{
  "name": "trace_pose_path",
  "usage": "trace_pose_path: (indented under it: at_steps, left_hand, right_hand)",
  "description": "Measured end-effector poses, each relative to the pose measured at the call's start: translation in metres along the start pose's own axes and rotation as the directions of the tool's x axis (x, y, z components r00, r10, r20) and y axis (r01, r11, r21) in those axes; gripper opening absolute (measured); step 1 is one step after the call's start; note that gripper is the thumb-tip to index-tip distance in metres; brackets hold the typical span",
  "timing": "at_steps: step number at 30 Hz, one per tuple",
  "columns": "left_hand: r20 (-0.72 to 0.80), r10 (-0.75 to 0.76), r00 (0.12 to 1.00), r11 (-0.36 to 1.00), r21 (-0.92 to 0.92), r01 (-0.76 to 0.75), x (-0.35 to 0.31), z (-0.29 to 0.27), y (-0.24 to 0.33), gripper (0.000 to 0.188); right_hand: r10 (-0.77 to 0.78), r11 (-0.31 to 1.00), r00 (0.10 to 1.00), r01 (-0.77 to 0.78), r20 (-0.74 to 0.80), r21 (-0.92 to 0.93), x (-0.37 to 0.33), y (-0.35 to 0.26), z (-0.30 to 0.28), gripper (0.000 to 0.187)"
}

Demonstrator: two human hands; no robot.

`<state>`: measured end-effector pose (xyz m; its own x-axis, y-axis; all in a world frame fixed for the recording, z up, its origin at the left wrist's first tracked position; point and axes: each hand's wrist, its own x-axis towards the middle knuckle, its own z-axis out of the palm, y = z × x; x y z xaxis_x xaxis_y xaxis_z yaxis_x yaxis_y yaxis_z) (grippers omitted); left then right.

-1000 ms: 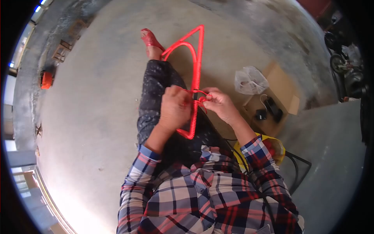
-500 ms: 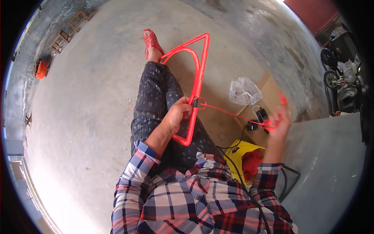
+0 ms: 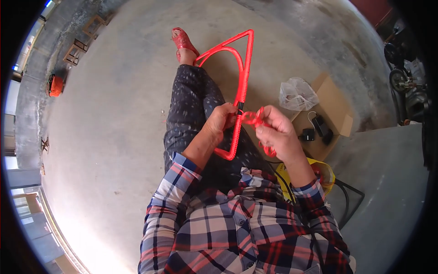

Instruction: Threading a red cord through pre-drilled holes in a red triangular plastic frame.

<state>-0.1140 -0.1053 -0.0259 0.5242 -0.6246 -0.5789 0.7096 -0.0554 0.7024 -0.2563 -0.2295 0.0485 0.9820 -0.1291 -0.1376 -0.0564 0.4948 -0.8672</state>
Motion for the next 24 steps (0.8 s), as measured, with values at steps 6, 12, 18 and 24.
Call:
trace_pose_path:
  at_steps: [6,12,18,24]
  left_hand:
    - [0.06,-0.002,0.998,1.0,0.015,0.001,-0.001,-0.003,-0.001,0.005]
    - [0.114,0.058,0.992,0.998,0.032,-0.062,0.002,-0.007,-0.006,0.006]
    - [-0.145,0.461,0.876,0.795,0.505,-0.335,-0.002,-0.001,-0.022,0.019]
    - [0.254,0.778,0.574,0.12,0.837,-0.533,-0.06,0.037,0.01,0.021]
  right_hand:
    - [0.0,0.991,0.999,-0.006,0.045,0.13,-0.017,-0.008,0.004,0.02]
    - [-0.01,0.981,0.999,0.004,0.032,0.196,-0.019,-0.01,0.0,0.018]
    - [-0.057,0.998,0.998,0.056,0.007,0.039,-0.018,-0.022,0.001,0.017]
    - [-0.076,0.91,0.944,0.197,0.32,-0.364,-0.007,-0.032,-0.012,0.006]
